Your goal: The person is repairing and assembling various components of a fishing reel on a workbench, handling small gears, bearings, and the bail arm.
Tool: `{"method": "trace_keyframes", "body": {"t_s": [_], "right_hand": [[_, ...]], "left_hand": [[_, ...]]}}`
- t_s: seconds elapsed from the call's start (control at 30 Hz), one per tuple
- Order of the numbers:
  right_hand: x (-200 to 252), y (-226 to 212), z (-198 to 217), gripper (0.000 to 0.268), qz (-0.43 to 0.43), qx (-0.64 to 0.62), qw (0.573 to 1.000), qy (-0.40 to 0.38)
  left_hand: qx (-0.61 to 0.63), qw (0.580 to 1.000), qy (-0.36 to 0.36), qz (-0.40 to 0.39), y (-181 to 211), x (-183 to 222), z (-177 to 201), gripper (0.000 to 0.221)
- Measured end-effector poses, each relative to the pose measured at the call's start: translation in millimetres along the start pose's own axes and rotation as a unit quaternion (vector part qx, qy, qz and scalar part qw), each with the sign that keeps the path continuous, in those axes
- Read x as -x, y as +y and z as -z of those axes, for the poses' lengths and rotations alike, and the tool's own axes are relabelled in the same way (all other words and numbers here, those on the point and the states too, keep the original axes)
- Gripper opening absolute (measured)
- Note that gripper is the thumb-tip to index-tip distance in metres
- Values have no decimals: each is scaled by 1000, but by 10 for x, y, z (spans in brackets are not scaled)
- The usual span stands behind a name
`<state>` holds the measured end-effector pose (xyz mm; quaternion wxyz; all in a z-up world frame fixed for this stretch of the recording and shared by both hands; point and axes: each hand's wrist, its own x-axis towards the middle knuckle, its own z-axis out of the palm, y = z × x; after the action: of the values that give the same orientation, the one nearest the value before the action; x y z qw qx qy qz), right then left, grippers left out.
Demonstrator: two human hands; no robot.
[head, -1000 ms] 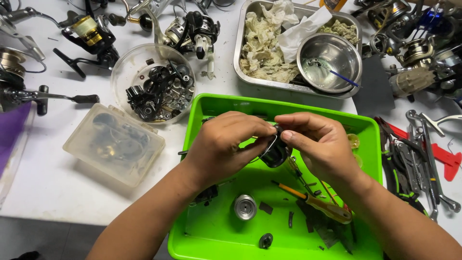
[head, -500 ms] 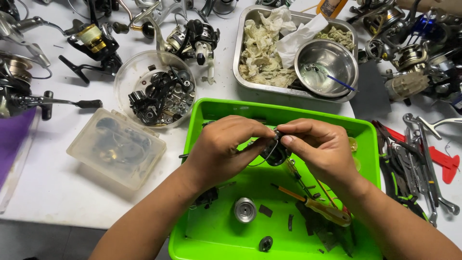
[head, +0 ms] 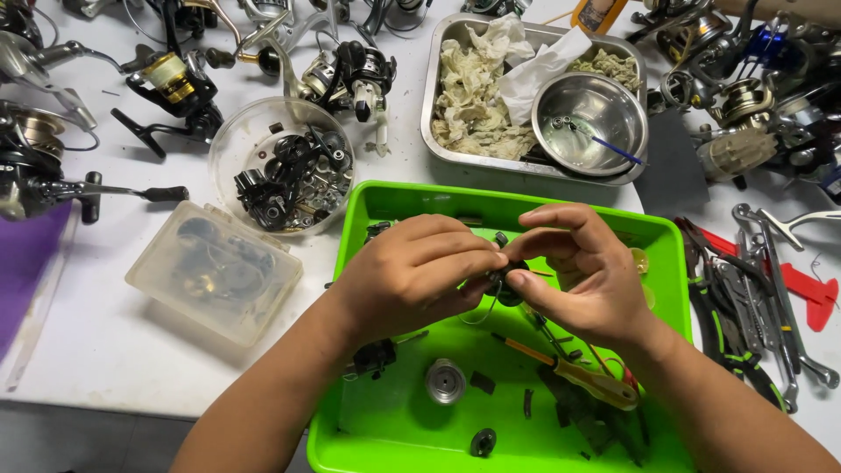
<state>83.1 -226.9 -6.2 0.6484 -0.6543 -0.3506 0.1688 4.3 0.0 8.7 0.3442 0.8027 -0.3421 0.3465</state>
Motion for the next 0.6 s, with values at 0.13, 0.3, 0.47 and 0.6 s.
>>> {"method": "trace_keyframes", "body": {"t_s": [0.13, 0.3, 0.47, 0.6], "right_hand": [[7, -14, 15, 53, 29, 31, 999, -21], [-2, -91, -27, 51, 42, 31, 998, -30], [-6, -100, -21, 50, 49, 41, 997, -36], [-9, -101, -12, 51, 56, 33, 996, -56]], "left_hand": [[-27, 999, -1, -29, 10, 3, 13, 14], [-23, 999, -9, -43, 12, 23, 11, 15], [-23, 999, -6, -48, 29, 7, 18, 13], [-34, 997, -15, -67, 21, 17, 22, 16]]}}
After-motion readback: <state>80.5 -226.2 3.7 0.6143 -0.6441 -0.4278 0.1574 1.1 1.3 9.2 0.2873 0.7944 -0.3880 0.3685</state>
